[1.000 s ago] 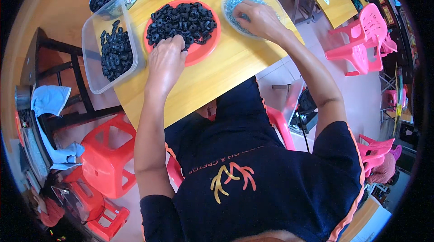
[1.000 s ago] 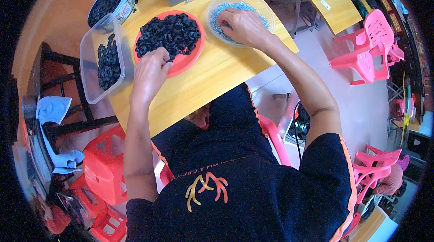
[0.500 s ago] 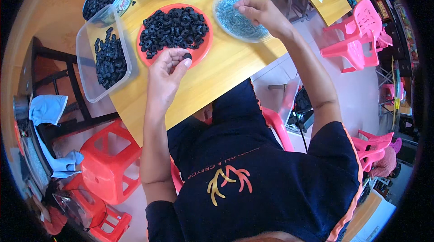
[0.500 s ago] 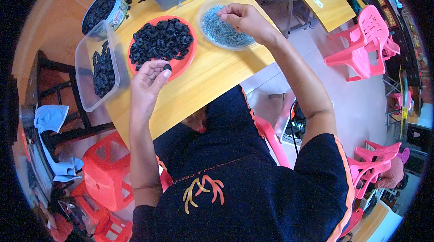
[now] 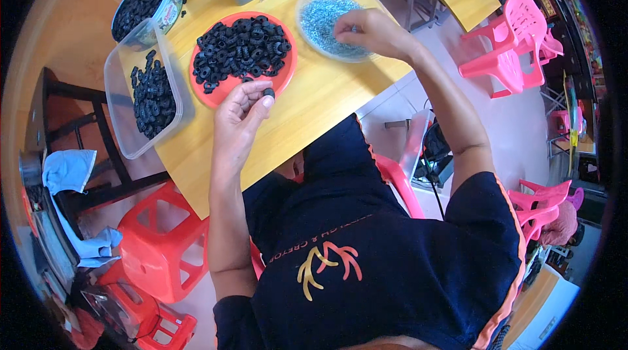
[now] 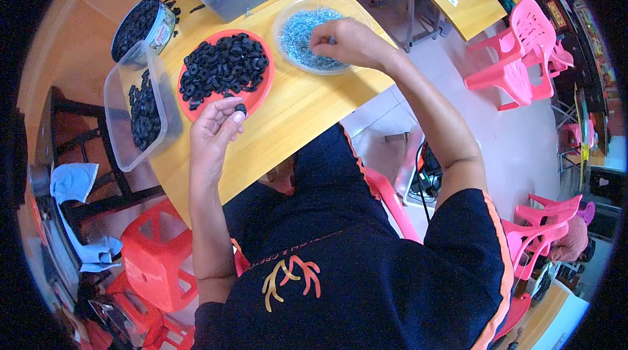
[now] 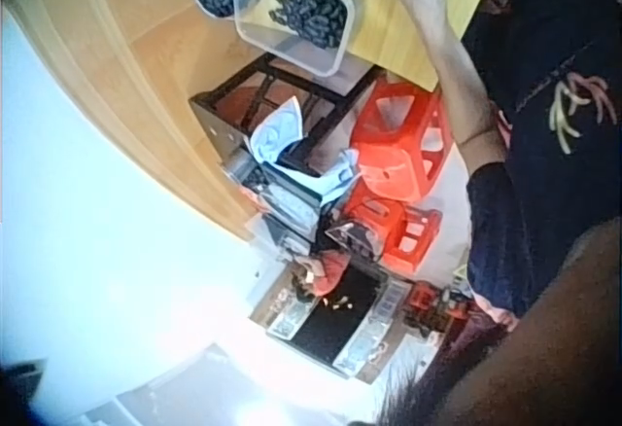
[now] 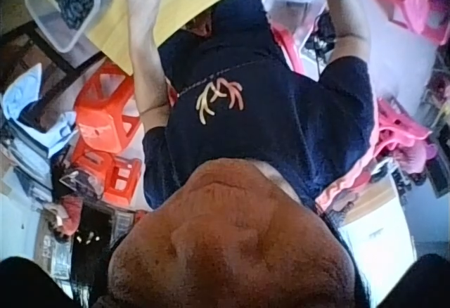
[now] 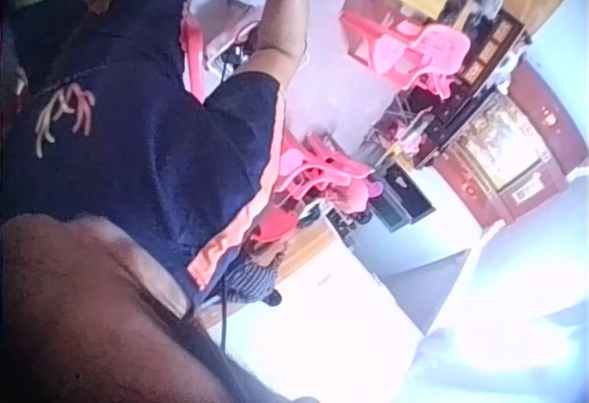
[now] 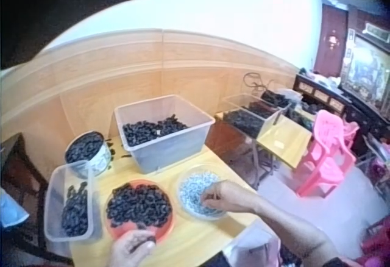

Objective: Assembling black plastic components by manually inserting small blue beads into designated slots.

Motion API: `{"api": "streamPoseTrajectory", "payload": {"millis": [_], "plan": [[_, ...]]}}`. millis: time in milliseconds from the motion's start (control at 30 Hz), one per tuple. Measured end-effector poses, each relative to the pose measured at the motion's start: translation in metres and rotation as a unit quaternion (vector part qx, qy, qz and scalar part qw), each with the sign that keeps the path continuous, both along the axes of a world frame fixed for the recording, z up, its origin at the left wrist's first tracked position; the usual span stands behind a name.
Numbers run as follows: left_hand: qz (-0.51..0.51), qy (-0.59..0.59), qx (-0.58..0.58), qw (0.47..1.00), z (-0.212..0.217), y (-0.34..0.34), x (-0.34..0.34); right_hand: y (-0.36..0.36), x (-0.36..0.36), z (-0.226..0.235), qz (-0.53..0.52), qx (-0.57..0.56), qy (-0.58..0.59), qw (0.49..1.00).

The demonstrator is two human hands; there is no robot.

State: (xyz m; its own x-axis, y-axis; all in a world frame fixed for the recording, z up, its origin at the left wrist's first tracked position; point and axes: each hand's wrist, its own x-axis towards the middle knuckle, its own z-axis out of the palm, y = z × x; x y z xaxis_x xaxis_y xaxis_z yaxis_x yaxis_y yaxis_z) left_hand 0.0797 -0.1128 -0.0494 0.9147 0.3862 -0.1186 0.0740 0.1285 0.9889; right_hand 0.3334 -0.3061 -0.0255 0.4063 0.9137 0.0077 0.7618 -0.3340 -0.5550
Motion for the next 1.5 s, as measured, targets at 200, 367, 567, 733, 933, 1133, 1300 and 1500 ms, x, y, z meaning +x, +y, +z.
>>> {"api": "streamPoseTrajectory", "payload": {"millis": [200, 367, 567, 733, 933, 1133, 1300, 1500], "plan": [[-0.019, -0.003, -0.004, 1.000, -0.003, -0.002, 0.001, 0.008, -0.014, -0.011, 0.006, 0.032, -0.092, 0.995], [-0.019, -0.007, -0.005, 1.000, -0.003, -0.003, 0.000, 0.016, -0.021, -0.007, -0.030, -0.018, -0.117, 0.993], [-0.020, -0.007, -0.024, 0.999, -0.003, -0.002, -0.002, 0.014, -0.016, -0.001, 0.007, -0.023, -0.081, 0.996], [-0.016, -0.004, -0.027, 0.999, -0.003, -0.002, -0.003, 0.016, -0.014, 0.001, -0.002, -0.072, -0.102, 0.992], [-0.010, 0.003, -0.019, 1.000, -0.008, 0.001, -0.007, 0.011, -0.010, 0.005, 0.029, -0.077, -0.077, 0.994], [0.001, 0.002, -0.028, 1.000, -0.009, 0.002, -0.008, 0.000, -0.003, 0.002, 0.043, -0.060, -0.103, 0.992], [0.004, -0.008, -0.035, 0.999, -0.010, 0.002, -0.009, -0.001, -0.009, 0.012, -0.010, -0.048, -0.069, 0.996], [-0.002, -0.008, -0.036, 0.999, -0.008, 0.000, -0.009, 0.002, -0.011, -0.003, 0.030, 0.010, -0.112, 0.993]]}}
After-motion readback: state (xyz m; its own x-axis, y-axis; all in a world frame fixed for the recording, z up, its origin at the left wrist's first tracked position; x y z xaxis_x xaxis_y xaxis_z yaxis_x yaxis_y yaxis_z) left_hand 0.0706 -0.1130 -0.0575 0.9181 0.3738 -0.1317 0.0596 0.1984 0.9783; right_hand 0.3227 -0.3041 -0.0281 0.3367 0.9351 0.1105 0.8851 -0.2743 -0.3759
